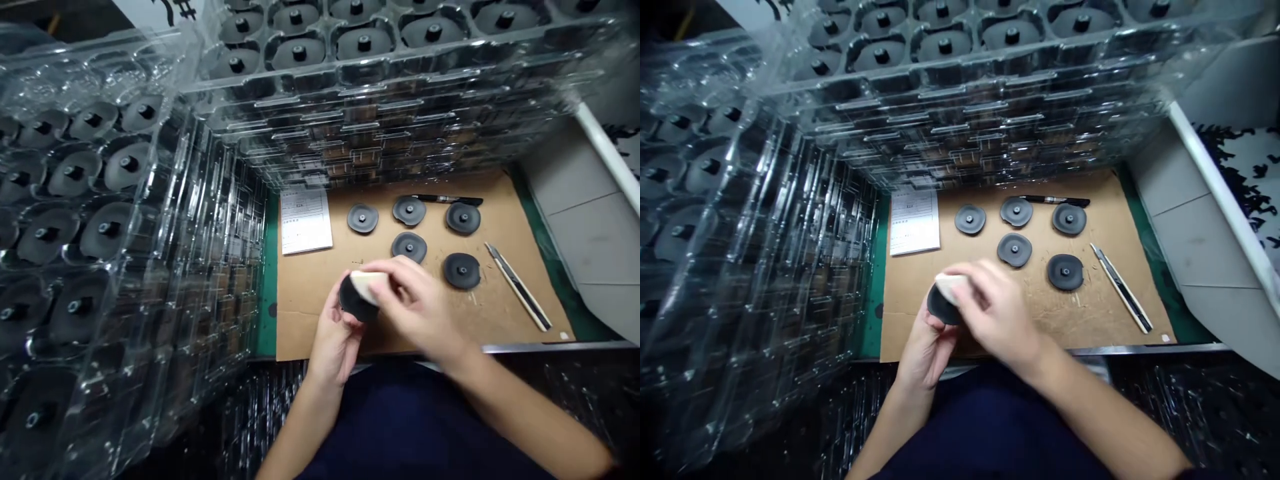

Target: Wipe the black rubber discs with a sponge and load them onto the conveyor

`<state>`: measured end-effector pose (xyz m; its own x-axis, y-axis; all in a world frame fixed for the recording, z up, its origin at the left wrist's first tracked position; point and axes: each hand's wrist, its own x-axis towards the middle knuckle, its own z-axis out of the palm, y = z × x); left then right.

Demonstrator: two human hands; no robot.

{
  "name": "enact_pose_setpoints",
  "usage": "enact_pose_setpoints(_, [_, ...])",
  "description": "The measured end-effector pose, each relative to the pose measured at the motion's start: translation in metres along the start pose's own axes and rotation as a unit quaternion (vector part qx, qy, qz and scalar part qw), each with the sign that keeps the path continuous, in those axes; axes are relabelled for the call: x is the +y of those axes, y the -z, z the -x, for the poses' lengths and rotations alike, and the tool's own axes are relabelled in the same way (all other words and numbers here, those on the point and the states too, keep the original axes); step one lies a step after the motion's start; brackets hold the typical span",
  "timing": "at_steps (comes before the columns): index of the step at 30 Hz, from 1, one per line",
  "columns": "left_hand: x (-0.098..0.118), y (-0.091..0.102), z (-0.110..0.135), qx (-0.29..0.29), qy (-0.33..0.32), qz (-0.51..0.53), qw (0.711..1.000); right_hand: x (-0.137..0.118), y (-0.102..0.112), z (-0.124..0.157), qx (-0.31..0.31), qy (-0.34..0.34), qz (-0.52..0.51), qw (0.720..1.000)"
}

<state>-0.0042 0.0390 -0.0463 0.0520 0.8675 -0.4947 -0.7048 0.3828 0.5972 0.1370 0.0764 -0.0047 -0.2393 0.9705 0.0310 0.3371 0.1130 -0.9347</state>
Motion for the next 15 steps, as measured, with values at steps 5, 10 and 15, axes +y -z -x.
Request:
enact_pose_setpoints(5, [0.009,-0.015,0.015,0.020,0.031,-0.014,0.999,-0.028,0.000,0.003,-0.110,0.082,-0.014,0.990])
enact_pose_setpoints(10, [0.007,-0.029,0.024,-0.022,0.044,-0.017,0.999,-0.031,0.015,0.005,-0.005,0.140,0.030,0.990])
enact_pose_setpoints(15, [0.013,-0.035,0.030,-0.015,0.038,-0.014,0.999,-0.037,0.027,0.017,-0.132,0.139,-0.019,0.981])
